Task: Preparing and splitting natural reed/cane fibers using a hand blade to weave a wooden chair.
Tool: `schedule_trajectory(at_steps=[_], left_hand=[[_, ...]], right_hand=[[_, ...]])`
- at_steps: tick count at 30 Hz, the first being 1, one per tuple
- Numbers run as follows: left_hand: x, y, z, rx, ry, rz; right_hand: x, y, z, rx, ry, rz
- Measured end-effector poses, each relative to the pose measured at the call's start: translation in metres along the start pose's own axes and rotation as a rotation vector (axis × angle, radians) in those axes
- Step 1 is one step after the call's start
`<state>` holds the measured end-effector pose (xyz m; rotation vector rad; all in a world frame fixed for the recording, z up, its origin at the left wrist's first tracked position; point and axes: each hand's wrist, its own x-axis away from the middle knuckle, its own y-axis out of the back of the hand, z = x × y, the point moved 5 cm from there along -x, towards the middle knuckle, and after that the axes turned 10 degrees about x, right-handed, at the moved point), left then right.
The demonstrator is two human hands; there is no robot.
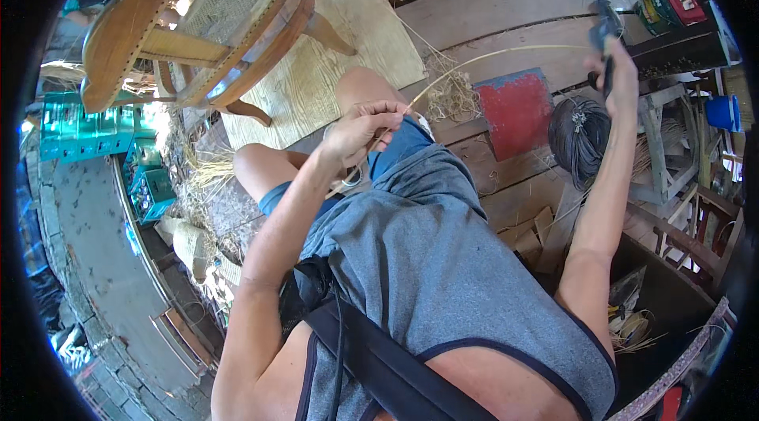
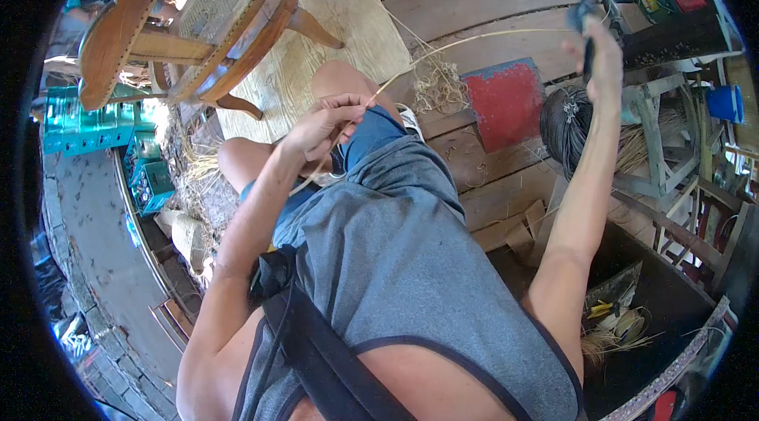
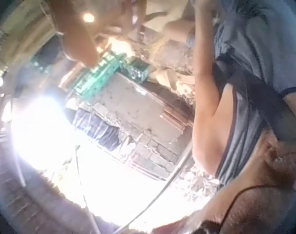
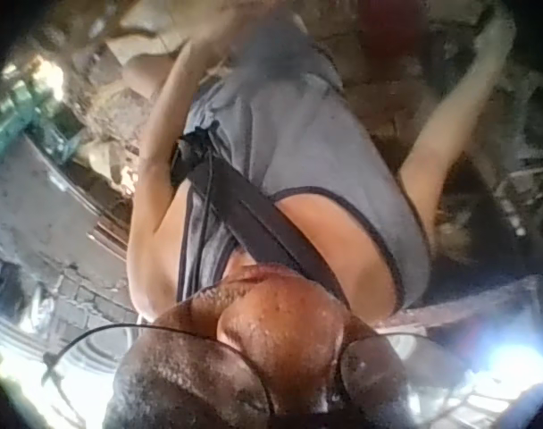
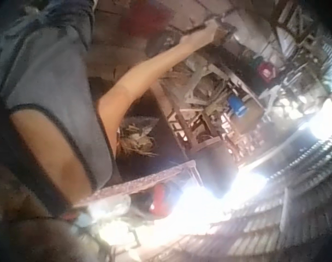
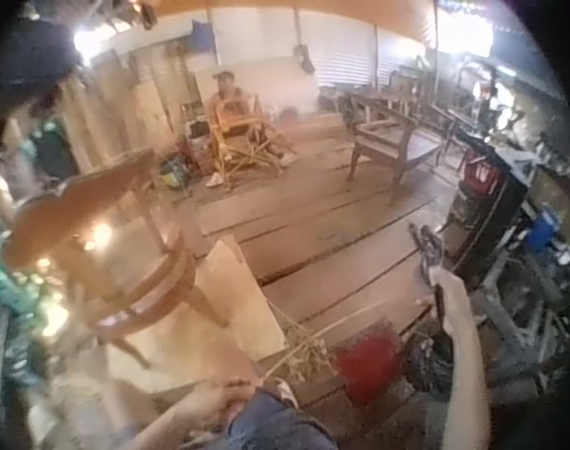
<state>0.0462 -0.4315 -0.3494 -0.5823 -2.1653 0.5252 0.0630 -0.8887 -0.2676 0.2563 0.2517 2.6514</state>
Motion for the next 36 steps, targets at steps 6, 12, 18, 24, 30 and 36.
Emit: schedule_trajectory(at_steps=[6,12,18,24,30,36], left_hand=[[-0.029,-0.056,-0.005,0.163,-0.046,0.069],[-0.041,-0.060,0.038,0.157,-0.019,0.061],[-0.033,-0.055,0.043,0.028,-0.063,-0.103],[-0.022,-0.059,0.036,-0.226,-0.261,-0.064],[0.006,-0.055,0.026,-0.472,-0.063,-0.099],[0.005,-0.054,0.029,-0.402,-0.124,-0.029]], right_hand=[[0.133,-0.083,-0.070,0.376,-0.214,0.179],[0.178,-0.174,-0.066,0.324,0.051,0.192],[0.181,-0.187,-0.046,0.295,0.062,0.348],[0.173,-0.191,-0.054,0.250,-0.087,0.470],[0.170,-0.182,-0.052,0.333,-0.044,0.505],[0.189,-0.199,-0.038,0.343,0.064,0.562]])
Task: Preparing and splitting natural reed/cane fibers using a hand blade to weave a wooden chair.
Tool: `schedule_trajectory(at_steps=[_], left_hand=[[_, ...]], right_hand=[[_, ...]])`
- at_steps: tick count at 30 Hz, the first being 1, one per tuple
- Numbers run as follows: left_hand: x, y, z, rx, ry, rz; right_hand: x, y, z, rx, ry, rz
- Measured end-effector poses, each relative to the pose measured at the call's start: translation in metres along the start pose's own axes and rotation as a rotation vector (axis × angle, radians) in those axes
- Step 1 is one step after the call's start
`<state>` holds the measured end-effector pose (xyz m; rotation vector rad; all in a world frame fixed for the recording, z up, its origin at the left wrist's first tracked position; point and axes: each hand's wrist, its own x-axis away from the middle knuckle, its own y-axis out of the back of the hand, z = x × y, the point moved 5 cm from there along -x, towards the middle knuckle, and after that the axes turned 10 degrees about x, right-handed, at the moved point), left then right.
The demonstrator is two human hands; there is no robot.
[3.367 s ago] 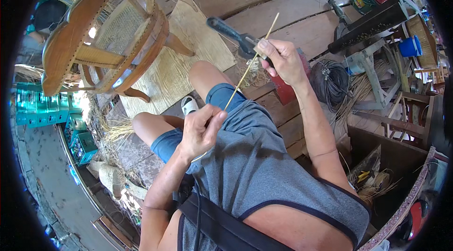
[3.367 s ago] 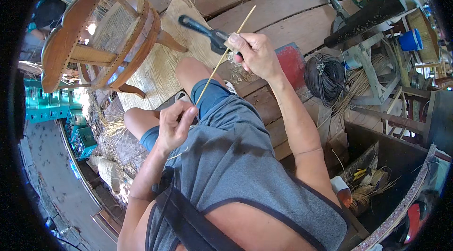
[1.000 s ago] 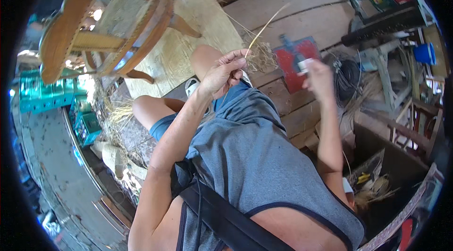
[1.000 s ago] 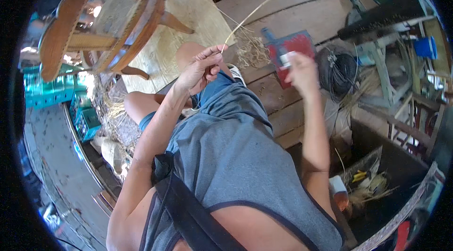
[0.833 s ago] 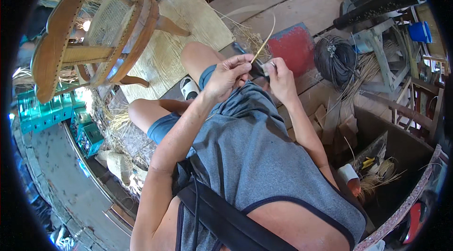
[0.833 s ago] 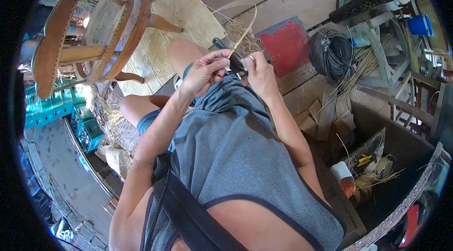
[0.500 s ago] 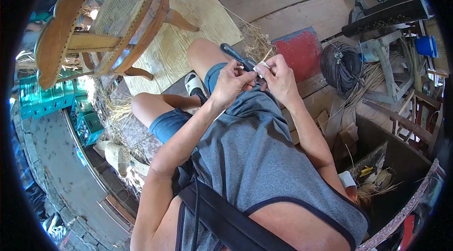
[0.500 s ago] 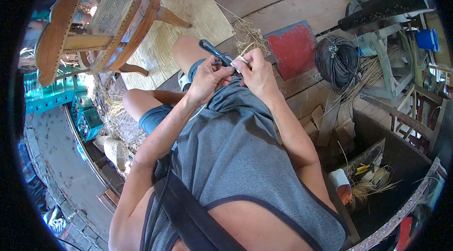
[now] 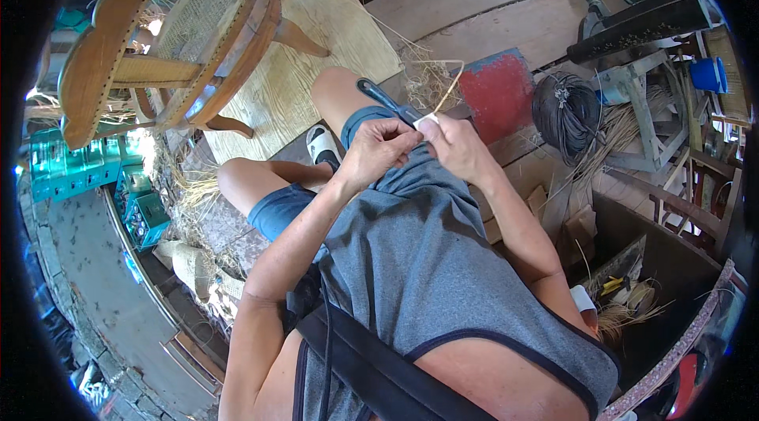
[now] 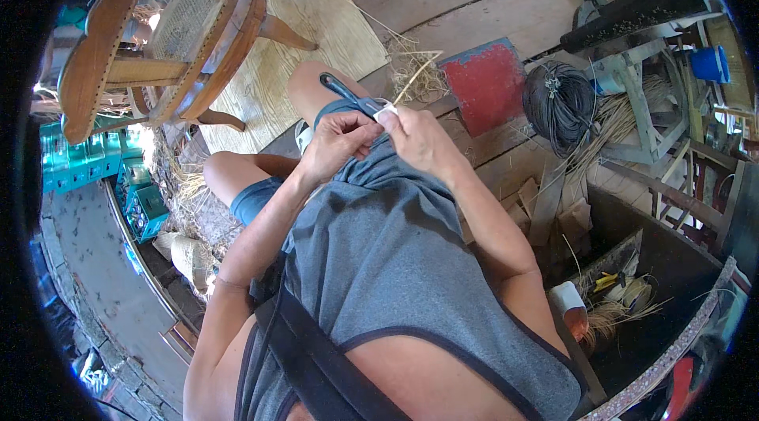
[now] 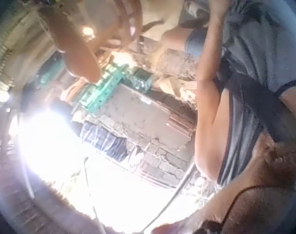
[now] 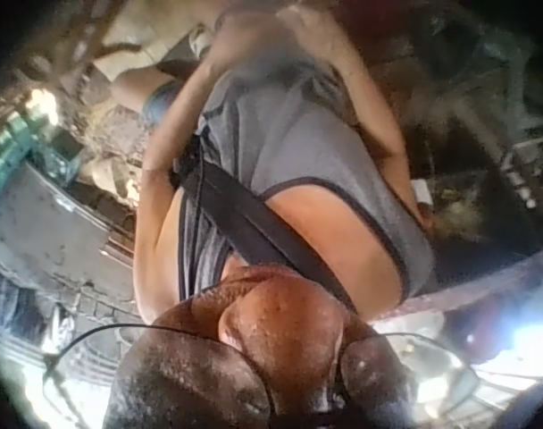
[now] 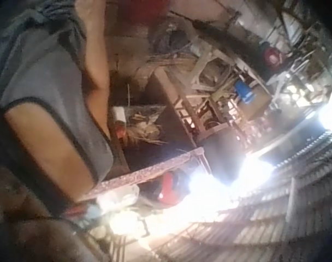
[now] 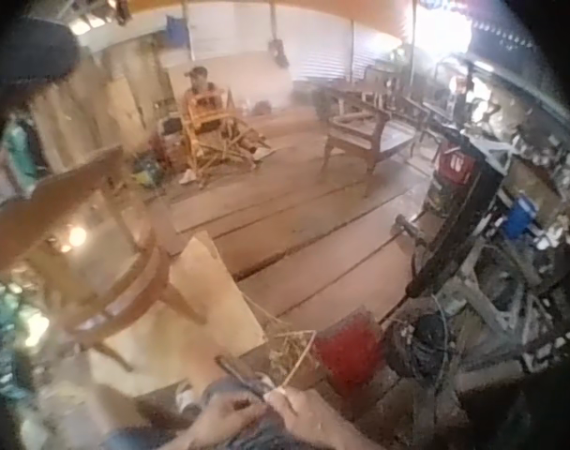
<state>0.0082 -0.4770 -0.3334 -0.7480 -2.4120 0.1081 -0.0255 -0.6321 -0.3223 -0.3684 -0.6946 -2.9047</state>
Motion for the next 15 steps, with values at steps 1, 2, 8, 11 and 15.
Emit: schedule_trajectory(at_steps=[1,2,8,11,15], left_hand=[[0.000,0.000,0.000,-0.033,-0.021,0.013],[0.001,0.001,0.003,-0.033,-0.021,0.014],[0.016,-0.011,-0.028,-0.376,-0.454,-0.069],[0.029,-0.009,-0.032,-0.363,-0.405,-0.047],[0.066,-0.004,-0.034,-0.371,-0.393,-0.045]], right_hand=[[0.001,-0.002,-0.002,0.071,0.048,-0.058],[0.001,-0.004,0.002,0.141,0.097,-0.114],[-0.001,0.009,0.017,0.055,0.158,-0.253],[-0.010,0.024,-0.005,-0.076,0.104,-0.281],[-0.008,0.061,0.004,-0.082,0.081,-0.250]])
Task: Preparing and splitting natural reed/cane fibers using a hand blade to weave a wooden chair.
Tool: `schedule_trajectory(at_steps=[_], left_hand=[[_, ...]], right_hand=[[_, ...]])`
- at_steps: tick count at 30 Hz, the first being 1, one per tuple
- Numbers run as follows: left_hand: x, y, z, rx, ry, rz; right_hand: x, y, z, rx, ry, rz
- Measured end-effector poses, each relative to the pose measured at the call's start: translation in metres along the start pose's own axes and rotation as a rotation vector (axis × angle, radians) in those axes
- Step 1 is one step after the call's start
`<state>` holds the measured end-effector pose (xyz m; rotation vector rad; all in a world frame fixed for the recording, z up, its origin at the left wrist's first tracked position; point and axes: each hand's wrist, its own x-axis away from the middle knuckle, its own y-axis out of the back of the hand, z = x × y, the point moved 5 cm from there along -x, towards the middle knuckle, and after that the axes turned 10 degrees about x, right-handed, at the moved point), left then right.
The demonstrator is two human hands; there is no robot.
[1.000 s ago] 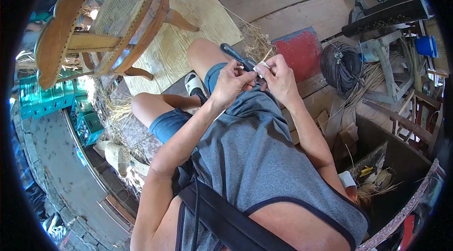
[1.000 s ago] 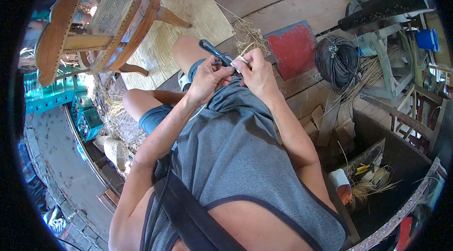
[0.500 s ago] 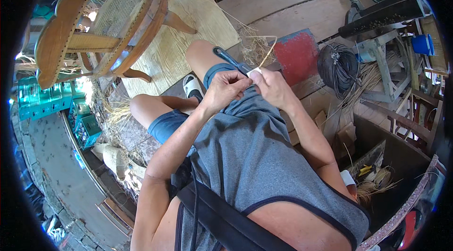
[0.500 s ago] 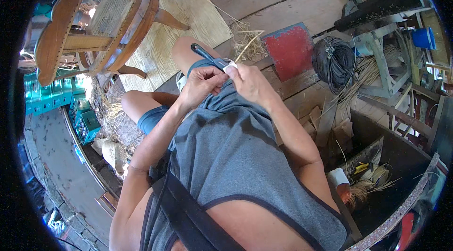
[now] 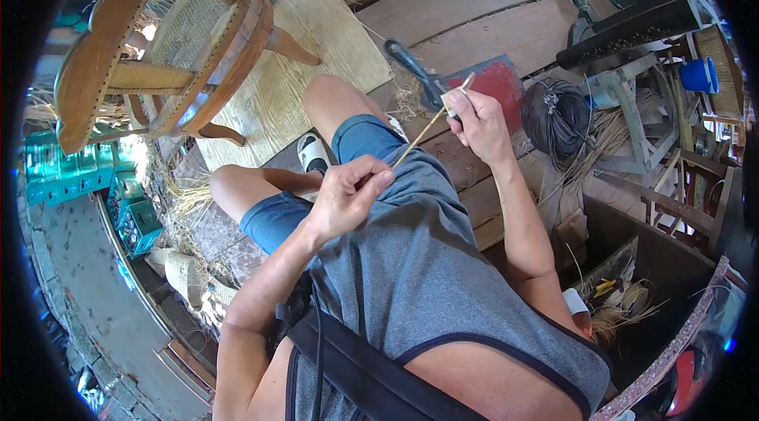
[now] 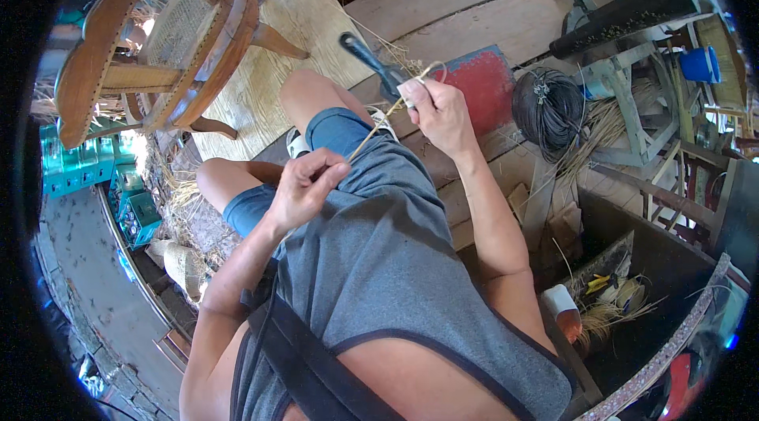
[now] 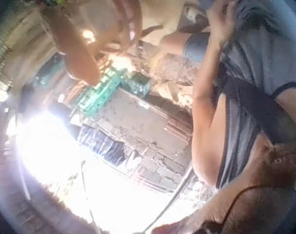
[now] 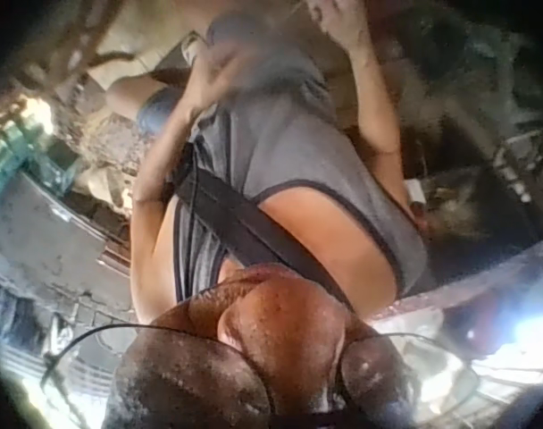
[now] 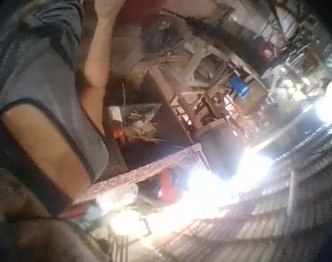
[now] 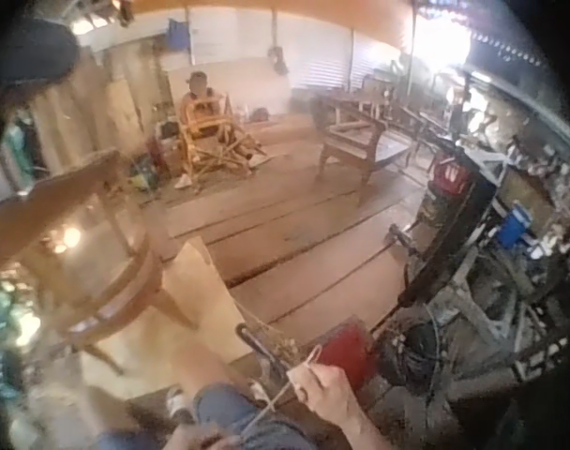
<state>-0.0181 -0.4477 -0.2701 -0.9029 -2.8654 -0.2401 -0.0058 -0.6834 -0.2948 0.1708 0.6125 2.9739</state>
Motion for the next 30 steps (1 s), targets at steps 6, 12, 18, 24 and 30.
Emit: schedule_trajectory(at_steps=[6,12,18,24,30], left_hand=[[0.049,0.023,-0.015,0.020,-0.007,-0.001],[0.081,0.043,-0.025,0.006,0.023,-0.033],[0.137,0.073,-0.032,-0.116,-0.014,-0.150],[0.195,0.128,0.001,0.079,0.216,-0.322],[0.228,0.229,0.064,-0.326,0.275,-0.364]], right_hand=[[-0.020,0.030,0.007,-0.132,-0.051,-0.054],[-0.036,0.043,0.021,-0.172,0.003,0.011],[-0.065,0.098,0.041,-0.201,0.006,-0.144],[-0.111,0.153,0.054,-0.143,0.036,-0.240],[-0.110,0.288,0.013,-0.225,-0.121,-0.533]])
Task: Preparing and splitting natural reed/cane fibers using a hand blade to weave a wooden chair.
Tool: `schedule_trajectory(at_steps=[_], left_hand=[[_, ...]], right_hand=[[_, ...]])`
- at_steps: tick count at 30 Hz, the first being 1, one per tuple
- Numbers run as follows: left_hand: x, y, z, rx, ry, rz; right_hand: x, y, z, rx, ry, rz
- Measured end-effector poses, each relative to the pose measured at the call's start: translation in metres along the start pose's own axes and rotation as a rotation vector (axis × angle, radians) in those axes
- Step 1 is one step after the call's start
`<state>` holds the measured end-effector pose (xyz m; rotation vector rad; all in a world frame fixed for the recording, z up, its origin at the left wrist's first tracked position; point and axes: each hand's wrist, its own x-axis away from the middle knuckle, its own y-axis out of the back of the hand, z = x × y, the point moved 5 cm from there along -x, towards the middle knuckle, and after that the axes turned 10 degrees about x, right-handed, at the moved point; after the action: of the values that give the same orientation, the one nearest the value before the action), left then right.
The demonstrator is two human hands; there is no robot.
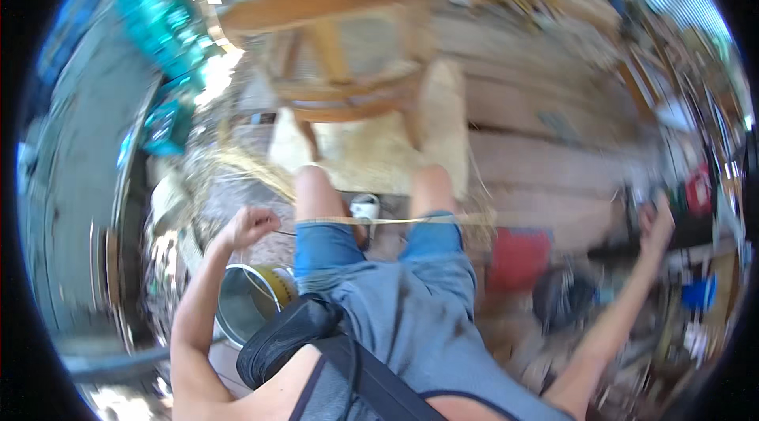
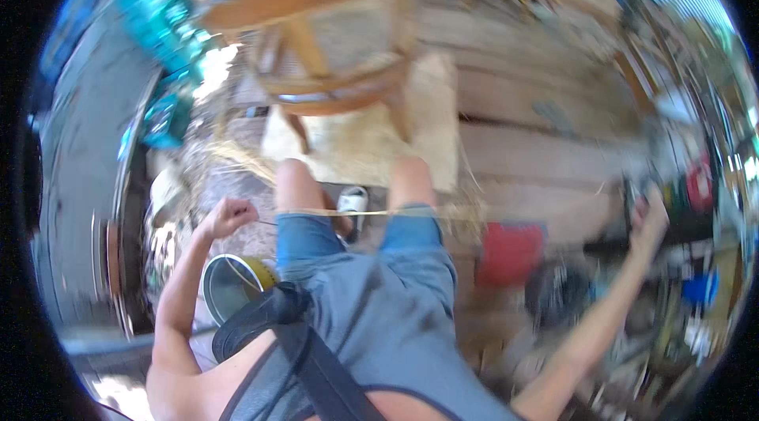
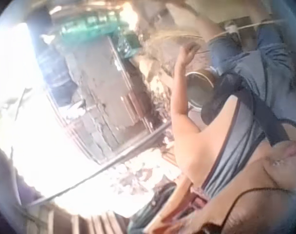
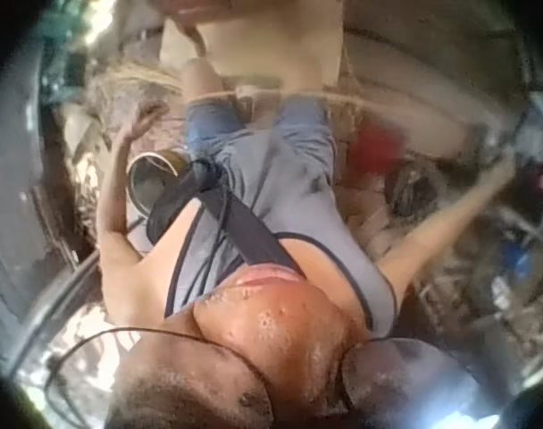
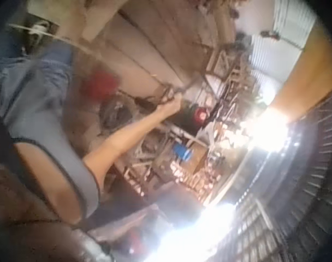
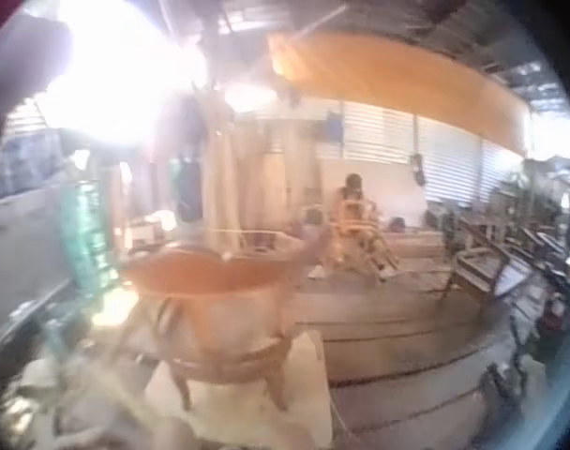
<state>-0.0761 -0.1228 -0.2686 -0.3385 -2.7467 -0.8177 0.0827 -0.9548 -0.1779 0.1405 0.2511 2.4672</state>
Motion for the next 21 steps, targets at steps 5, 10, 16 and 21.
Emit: schedule_trajectory(at_steps=[5,10,16,21], left_hand=[[-0.014,0.020,0.005,-0.141,-0.004,-0.157],[-0.079,-0.074,-0.226,-0.192,-0.441,0.064],[-0.101,-0.050,-0.290,-0.057,-0.634,0.069],[-0.097,0.120,-0.197,-0.057,-0.477,-0.034]], right_hand=[[0.065,-0.046,0.045,-0.012,0.166,0.016],[0.240,-0.245,0.058,-0.074,0.234,0.571],[0.267,-0.324,0.065,0.137,0.278,0.866],[0.122,-0.287,0.086,0.287,0.323,0.647]])
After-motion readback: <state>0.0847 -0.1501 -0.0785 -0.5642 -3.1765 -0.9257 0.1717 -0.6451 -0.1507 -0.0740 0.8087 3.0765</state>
